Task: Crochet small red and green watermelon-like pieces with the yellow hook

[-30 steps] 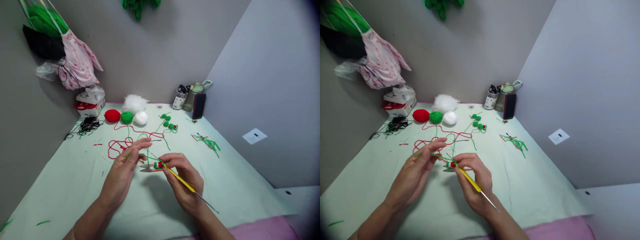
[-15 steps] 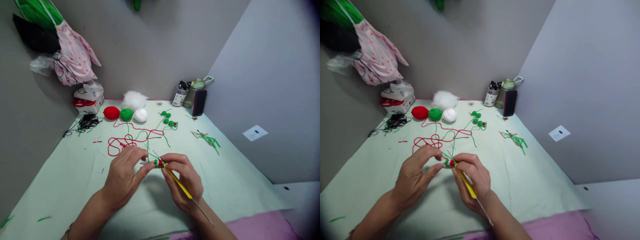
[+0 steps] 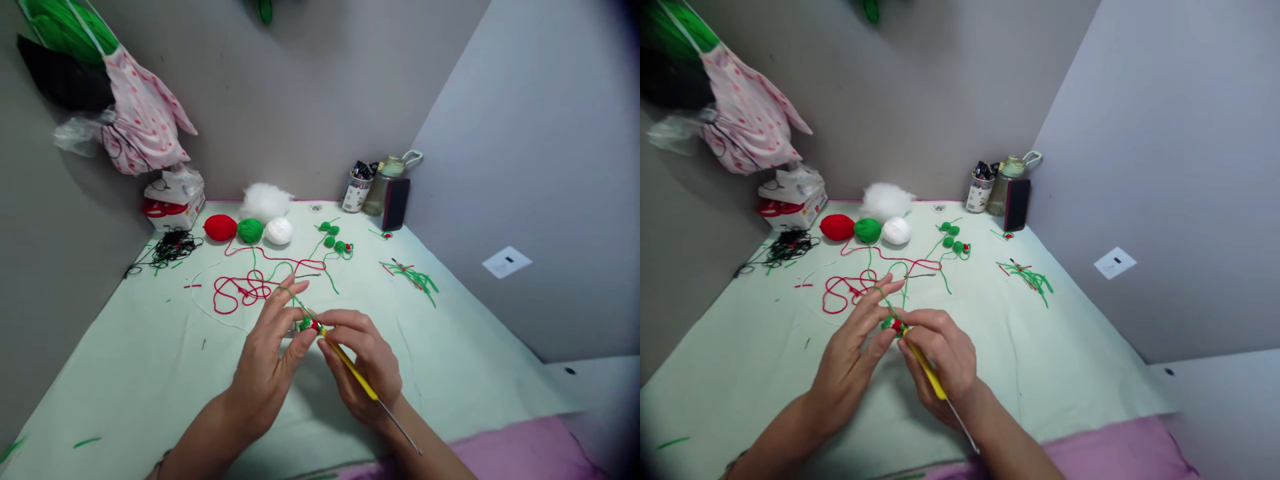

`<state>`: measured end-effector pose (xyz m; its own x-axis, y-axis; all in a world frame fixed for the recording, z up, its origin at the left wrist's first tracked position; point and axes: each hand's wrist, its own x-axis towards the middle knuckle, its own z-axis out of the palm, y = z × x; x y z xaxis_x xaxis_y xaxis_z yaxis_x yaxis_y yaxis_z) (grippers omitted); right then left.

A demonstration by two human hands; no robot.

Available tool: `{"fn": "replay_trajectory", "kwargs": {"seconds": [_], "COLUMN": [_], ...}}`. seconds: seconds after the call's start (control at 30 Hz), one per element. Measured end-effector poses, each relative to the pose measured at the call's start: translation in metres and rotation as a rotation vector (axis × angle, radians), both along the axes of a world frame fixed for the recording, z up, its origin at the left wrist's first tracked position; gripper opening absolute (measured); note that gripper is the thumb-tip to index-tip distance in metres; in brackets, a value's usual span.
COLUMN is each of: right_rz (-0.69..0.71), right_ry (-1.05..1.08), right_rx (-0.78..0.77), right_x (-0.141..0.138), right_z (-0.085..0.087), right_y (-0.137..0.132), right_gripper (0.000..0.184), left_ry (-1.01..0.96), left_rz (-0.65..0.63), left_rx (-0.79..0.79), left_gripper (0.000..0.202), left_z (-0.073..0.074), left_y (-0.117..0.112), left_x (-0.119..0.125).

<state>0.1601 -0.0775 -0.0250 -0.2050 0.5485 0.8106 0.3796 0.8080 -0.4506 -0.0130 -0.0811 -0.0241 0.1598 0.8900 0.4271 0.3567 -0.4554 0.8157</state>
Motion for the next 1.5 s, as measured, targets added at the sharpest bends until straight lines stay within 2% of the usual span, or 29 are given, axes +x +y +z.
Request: {"fn": "replay_trajectory", "kwargs": {"seconds": [0.13, 0.27, 0.43, 0.53, 0.7, 0.9, 1.17, 1.23, 1.37, 1.5], "right_rz": [-0.031, -0.081, -0.046, -0.023, 0.063, 0.126, 0.094, 0.12, 0.191, 0.101], "right_ry": [-0.048, -0.084, -0.101, -0.059, 0.03, 0.176, 0.136, 0.155, 0.247, 0.188], "right_rx": [0.048, 0.081, 0.134, 0.096, -0.057, -0.26, -0.187, -0.228, -0.353, -0.276], "right_x": [0.0, 0.0, 0.002, 0.003, 0.003, 0.002, -0.001, 0.001, 0.004, 0.0], "right_z": [-0.001, -0.003, -0.006, -0.005, 0.001, 0.002, 0.001, 0.003, 0.006, 0.001], "right_y": [0.001, 0.002, 0.002, 0.001, -0.001, -0.002, -0.007, -0.006, -0.003, -0.006], "right_gripper": [0.03, 0.03, 0.034, 0.032, 0.031, 0.028, 0.039, 0.033, 0.02, 0.028], "left_ry": [-0.128, -0.29, -0.484, -0.506, -0.502, -0.396, -0.179, -0.173, -0.27, -0.329], "left_rz": [0.03, 0.077, 0.034, -0.016, -0.047, 0.008, 0.088, 0.066, 0.026, 0.059], "left_rx": [-0.065, -0.129, -0.349, -0.387, -0.316, -0.08, 0.296, 0.276, 0.039, 0.01], "left_gripper": [0.017, 0.009, 0.013, 0.013, 0.012, 0.013, 0.028, 0.027, 0.016, 0.015], "left_z": [0.001, 0.0, 0.004, 0.005, 0.001, -0.008, -0.015, -0.013, -0.008, -0.01], "left_y": [0.001, 0.001, 0.0, 0.0, 0.003, 0.003, 0.003, 0.002, 0.0, -0.003], "left_x": [0.002, 0.005, 0.008, 0.005, 0.001, 0.0, -0.002, -0.003, -0.004, 0.001]}}
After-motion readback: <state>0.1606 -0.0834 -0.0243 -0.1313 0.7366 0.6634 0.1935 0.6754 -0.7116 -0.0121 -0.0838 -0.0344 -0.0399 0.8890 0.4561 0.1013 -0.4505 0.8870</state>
